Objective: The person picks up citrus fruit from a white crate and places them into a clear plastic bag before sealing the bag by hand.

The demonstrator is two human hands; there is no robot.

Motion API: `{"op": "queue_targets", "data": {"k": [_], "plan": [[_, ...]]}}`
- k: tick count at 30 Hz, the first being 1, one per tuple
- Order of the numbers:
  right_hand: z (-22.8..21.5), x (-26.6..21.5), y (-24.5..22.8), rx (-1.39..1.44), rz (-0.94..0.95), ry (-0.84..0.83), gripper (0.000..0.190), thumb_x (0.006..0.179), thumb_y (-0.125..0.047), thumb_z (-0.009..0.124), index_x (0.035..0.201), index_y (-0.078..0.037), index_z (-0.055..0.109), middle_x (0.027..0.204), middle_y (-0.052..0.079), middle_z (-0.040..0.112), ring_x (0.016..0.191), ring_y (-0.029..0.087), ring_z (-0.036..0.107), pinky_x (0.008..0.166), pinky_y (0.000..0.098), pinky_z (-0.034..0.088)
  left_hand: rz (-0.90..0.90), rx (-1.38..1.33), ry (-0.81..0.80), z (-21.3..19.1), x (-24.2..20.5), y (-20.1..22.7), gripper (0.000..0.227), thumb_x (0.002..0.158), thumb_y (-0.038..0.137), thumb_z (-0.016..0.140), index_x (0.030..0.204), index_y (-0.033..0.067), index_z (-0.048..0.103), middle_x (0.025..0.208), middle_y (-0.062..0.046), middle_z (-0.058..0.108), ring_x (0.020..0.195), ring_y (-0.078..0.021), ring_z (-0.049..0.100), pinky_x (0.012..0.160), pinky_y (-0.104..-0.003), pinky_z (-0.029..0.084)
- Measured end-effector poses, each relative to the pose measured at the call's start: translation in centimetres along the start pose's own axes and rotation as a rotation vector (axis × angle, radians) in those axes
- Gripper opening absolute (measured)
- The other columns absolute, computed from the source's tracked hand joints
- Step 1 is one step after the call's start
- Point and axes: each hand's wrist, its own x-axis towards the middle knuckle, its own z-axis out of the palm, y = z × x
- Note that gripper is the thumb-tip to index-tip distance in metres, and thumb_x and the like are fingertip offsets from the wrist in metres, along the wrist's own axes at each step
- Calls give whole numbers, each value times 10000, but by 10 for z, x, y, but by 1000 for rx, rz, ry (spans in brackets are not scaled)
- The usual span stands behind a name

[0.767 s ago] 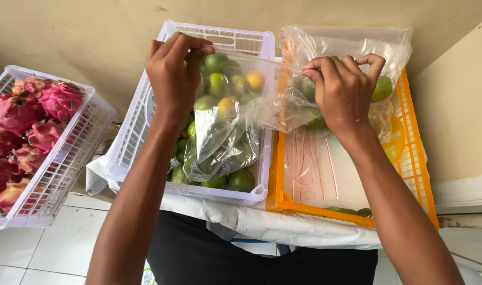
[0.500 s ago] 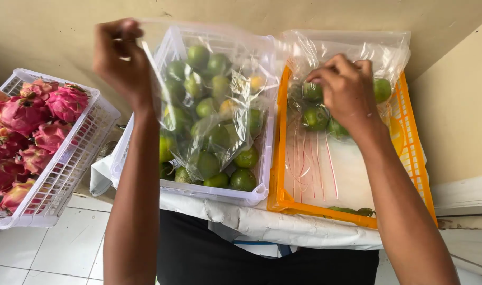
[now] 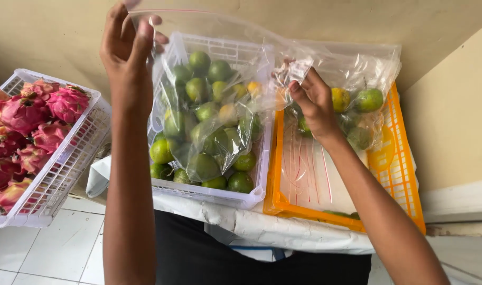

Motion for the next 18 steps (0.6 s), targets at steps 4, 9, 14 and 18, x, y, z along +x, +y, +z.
{"op": "queue_targets", "data": {"k": [4, 9, 14, 18], "plan": [[9, 7, -42, 46, -144, -11, 195, 962, -191, 606, 1120, -78, 599, 940, 49, 644, 859, 156, 637, 852, 281, 567, -486, 183, -351, 3, -22, 68, 778, 794, 400, 584, 1431, 51, 306, 1255, -122, 584, 1047, -212, 630, 964, -334, 539], [1, 19, -69, 1, -152, -16, 100, 983, -160, 571, 1071, -115, 592, 1050, 53, 652, 681, 91, 549, 617, 212, 485, -354, 284, -123, 18, -49, 80, 304, 968, 255, 509, 1080, -7, 617, 983, -133, 701, 813, -179, 709, 757, -257, 614], [-20, 19, -147, -459, -403, 61, 97, 1067, -78, 682, 1014, 3, 684, 959, 104, 565, 794, 147, 515, 704, 250, 411, 119, 519, -40, 37, -30, 126, 255, 1071, 150, 522, 1069, -81, 630, 943, -185, 695, 819, -234, 731, 663, -250, 590], [-59, 6, -173, -533, -232, 295, 176, 1226, -217, 622, 1080, -121, 639, 1070, 17, 678, 769, 36, 542, 564, 152, 353, 319, 553, -226, 58, 1, 154, 254, 1156, -43, 448, 1015, -178, 610, 994, -267, 685, 838, -282, 706, 729, -316, 586]]}}
